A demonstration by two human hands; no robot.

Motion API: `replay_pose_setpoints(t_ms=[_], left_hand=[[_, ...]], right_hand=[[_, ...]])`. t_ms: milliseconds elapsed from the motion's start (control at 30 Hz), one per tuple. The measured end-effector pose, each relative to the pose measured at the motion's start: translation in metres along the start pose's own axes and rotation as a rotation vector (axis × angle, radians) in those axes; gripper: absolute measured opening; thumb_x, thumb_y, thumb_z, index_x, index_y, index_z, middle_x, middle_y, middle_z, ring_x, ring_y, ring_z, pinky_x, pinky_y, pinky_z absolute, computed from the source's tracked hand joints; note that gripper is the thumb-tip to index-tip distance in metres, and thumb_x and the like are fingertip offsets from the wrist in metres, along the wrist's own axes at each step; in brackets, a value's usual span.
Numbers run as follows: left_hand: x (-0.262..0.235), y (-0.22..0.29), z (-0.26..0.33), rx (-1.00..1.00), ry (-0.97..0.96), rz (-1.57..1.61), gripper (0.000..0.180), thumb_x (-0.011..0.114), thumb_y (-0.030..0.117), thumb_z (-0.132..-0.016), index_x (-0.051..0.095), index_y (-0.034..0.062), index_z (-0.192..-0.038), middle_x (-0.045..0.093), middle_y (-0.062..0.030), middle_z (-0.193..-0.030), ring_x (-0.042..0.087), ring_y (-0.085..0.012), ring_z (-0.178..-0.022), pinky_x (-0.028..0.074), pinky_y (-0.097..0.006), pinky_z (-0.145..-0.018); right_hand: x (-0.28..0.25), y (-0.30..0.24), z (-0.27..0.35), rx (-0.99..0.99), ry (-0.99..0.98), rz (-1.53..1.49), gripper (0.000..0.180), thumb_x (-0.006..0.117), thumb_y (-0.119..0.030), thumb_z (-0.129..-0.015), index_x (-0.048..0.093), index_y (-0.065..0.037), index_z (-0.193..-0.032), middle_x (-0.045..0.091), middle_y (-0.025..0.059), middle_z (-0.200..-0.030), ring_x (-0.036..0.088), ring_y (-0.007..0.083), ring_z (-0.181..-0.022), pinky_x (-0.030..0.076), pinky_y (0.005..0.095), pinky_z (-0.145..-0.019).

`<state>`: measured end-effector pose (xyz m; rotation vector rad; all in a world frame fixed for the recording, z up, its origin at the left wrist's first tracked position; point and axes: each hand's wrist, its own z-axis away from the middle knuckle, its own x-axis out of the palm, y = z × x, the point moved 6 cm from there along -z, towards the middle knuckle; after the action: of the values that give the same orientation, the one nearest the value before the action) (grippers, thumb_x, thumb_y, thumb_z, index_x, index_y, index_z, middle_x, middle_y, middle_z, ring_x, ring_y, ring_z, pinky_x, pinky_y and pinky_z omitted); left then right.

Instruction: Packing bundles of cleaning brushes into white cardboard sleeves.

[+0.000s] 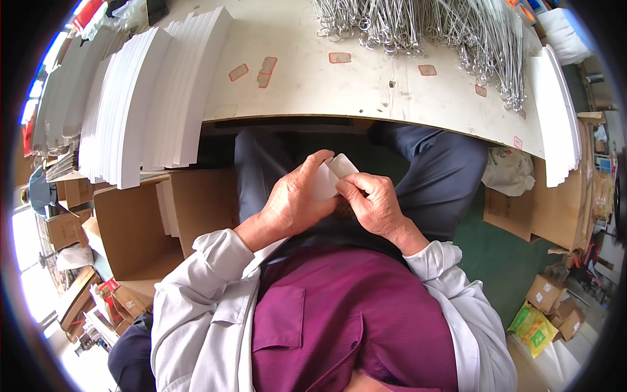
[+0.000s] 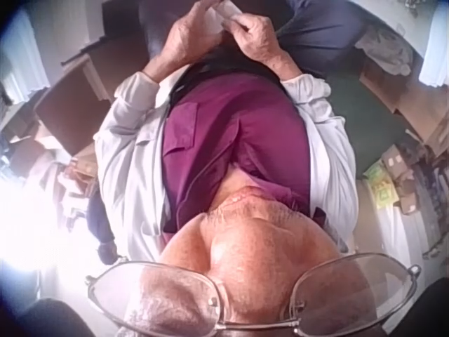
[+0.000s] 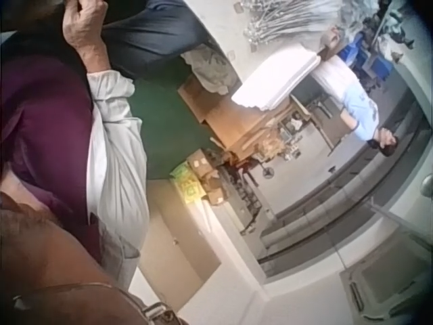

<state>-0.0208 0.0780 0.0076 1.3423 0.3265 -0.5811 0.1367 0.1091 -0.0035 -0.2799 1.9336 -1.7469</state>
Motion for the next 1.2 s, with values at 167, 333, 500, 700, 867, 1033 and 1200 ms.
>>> replay_pose_setpoints(t_ms=[167,333,500,700,867,1033,1200], left_hand=[[0.004,0.003,0.002,0.047,0.089,-0.033,0.063,0.080,0.013,-0.078,0.052,0.0110,-0.135,0.071,-0.0204,-0.107,0.073,-0.0379,-0.094,0.059,-0.044,-0.080],[0.006,0.000,0.003,0.017,0.100,-0.030,0.054,0.079,0.012,-0.078,0.056,0.0105,-0.127,0.071,-0.0174,-0.104,0.073,-0.0362,-0.091,0.059,-0.043,-0.077],[0.014,-0.006,0.008,0.025,0.147,-0.063,0.050,0.080,0.014,-0.078,0.059,0.0109,-0.123,0.071,-0.0165,-0.104,0.073,-0.0343,-0.089,0.060,-0.041,-0.075],[0.021,-0.009,0.015,0.082,0.236,-0.010,0.054,0.083,0.022,-0.079,0.055,0.0085,-0.124,0.073,-0.0196,-0.101,0.074,-0.0405,-0.087,0.062,-0.048,-0.074],[0.029,-0.012,0.018,0.002,0.237,-0.025,0.064,0.083,0.022,-0.080,0.048,0.0058,-0.131,0.073,-0.0219,-0.097,0.075,-0.0412,-0.085,0.062,-0.049,-0.072],[0.031,-0.009,0.019,0.016,0.220,-0.063,0.066,0.084,0.022,-0.080,0.047,0.0039,-0.132,0.073,-0.0233,-0.097,0.075,-0.0414,-0.084,0.062,-0.048,-0.070],[0.030,-0.001,0.021,0.065,0.277,-0.145,0.058,0.083,0.021,-0.079,0.054,-0.0019,-0.124,0.072,-0.0247,-0.100,0.075,-0.0412,-0.086,0.062,-0.048,-0.070]], right_hand=[[0.002,0.002,0.002,0.043,-0.019,0.006,0.016,0.069,-0.012,-0.099,0.073,0.003,-0.094,0.072,0.0182,-0.080,0.073,0.0300,-0.070,0.053,0.0365,-0.063],[0.004,-0.001,0.005,0.072,0.113,-0.155,0.027,0.072,-0.010,-0.099,0.067,0.002,-0.122,0.075,0.0165,-0.086,0.076,0.0244,-0.078,0.057,0.0333,-0.069],[0.007,0.012,0.014,0.104,0.121,-0.104,0.036,0.073,-0.010,-0.098,0.064,0.003,-0.130,0.076,0.0163,-0.091,0.077,0.0240,-0.082,0.058,0.0343,-0.072],[0.006,-0.013,0.013,-0.220,0.080,0.300,0.032,0.072,-0.015,-0.100,0.068,0.005,-0.125,0.077,0.0189,-0.096,0.077,0.0303,-0.085,0.060,0.0357,-0.074],[0.006,0.008,0.016,0.223,0.043,-0.067,0.025,0.067,-0.017,-0.103,0.076,0.005,-0.109,0.079,0.0171,-0.096,0.076,0.0172,-0.085,0.059,0.0310,-0.074],[0.013,0.010,0.015,0.195,0.108,-0.078,0.014,0.073,-0.009,-0.098,0.072,0.004,-0.103,0.078,0.0140,-0.089,0.075,0.0138,-0.080,0.059,0.0280,-0.072],[0.010,0.025,0.017,0.302,0.113,-0.169,0.013,0.075,-0.007,-0.096,0.069,0.003,-0.101,0.078,0.0122,-0.087,0.074,0.0121,-0.078,0.058,0.0267,-0.070]])
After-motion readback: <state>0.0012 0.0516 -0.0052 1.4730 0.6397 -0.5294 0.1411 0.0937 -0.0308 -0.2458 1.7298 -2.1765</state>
